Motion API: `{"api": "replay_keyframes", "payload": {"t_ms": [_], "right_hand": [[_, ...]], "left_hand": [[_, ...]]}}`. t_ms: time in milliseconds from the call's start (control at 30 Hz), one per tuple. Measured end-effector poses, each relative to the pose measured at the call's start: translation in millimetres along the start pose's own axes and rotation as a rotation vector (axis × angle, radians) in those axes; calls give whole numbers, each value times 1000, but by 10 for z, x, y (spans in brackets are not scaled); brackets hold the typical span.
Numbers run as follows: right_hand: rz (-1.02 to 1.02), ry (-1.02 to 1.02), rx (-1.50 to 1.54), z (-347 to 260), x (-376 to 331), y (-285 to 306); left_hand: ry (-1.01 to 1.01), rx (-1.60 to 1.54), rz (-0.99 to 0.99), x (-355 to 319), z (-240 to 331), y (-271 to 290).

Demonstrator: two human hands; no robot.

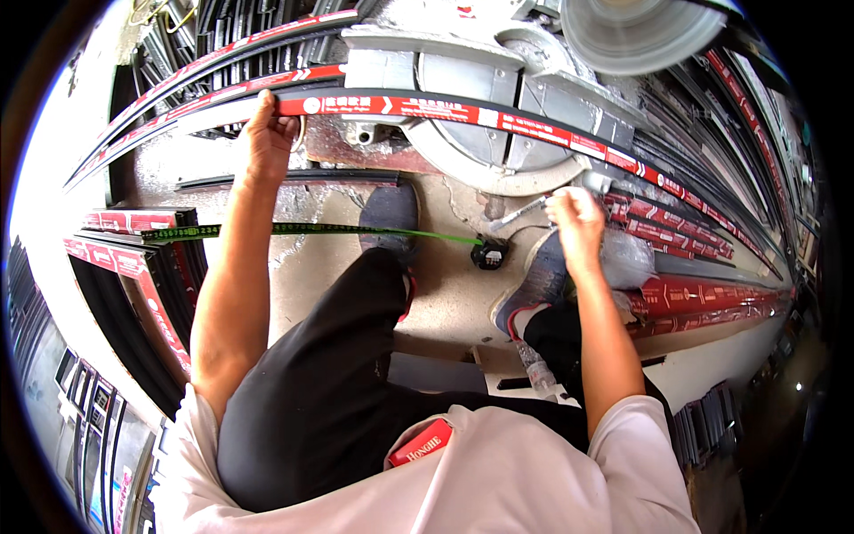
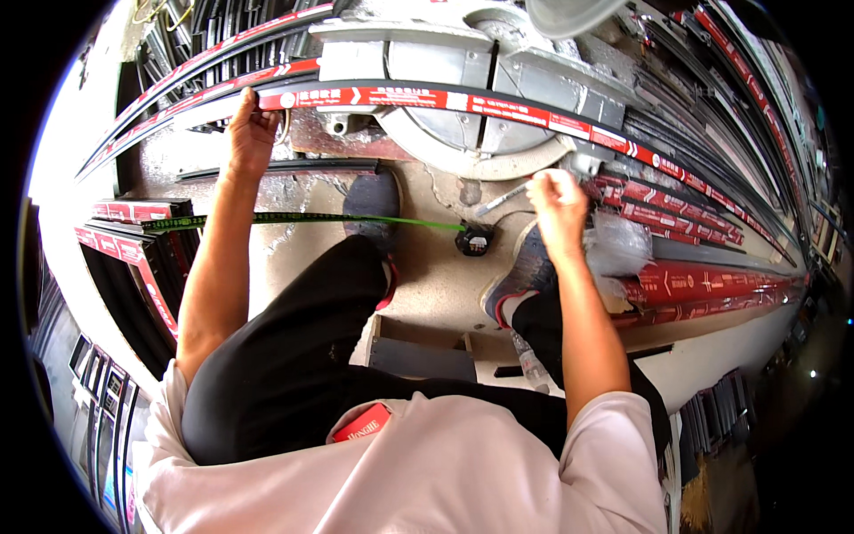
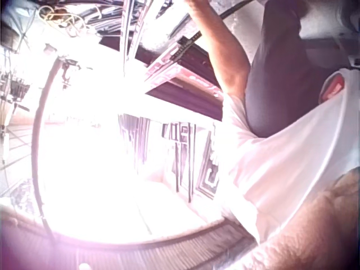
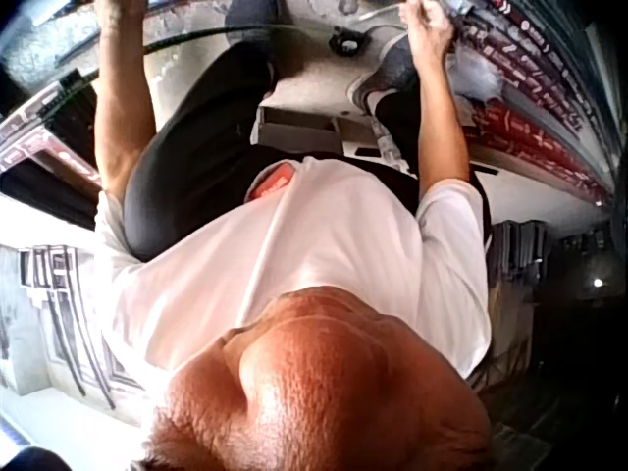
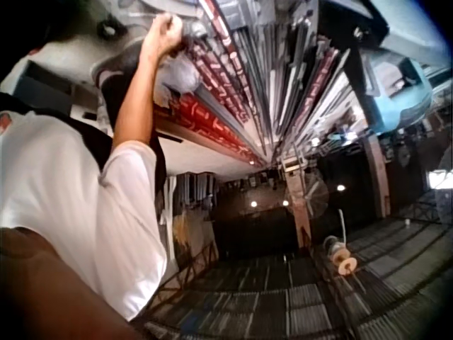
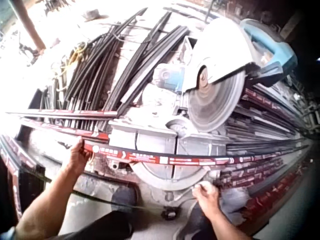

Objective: The person measures and marks a long metal profile with a tape measure and marker, then uses a miter saw to cut it. The person repeats this process for several profiles, measuring, marking, and cutting each one sequentially.

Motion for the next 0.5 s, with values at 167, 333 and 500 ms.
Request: {"api": "replay_keyframes", "payload": {"t_ms": [167, 333, 500], "right_hand": [[-197, 58, -603, 92, -546, -535], [-506, 199, -1016, 225, -860, -933], [-470, 175, -1145, 436, -840, -1068]], "left_hand": [[13, 5, -16, 40, 10, 90], [26, -22, 1, 3, -6, 8], [41, -6, 21, -19, 1, 11]]}}
Point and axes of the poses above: each hand's wrist, its own x-axis towards the middle knuckle, its own y-axis out of the back of the hand, z = x × y, the point moved 6 cm from there along x, towards the middle knuckle, and after that the axes turned 6 degrees about -z, right-handed, at the moved point
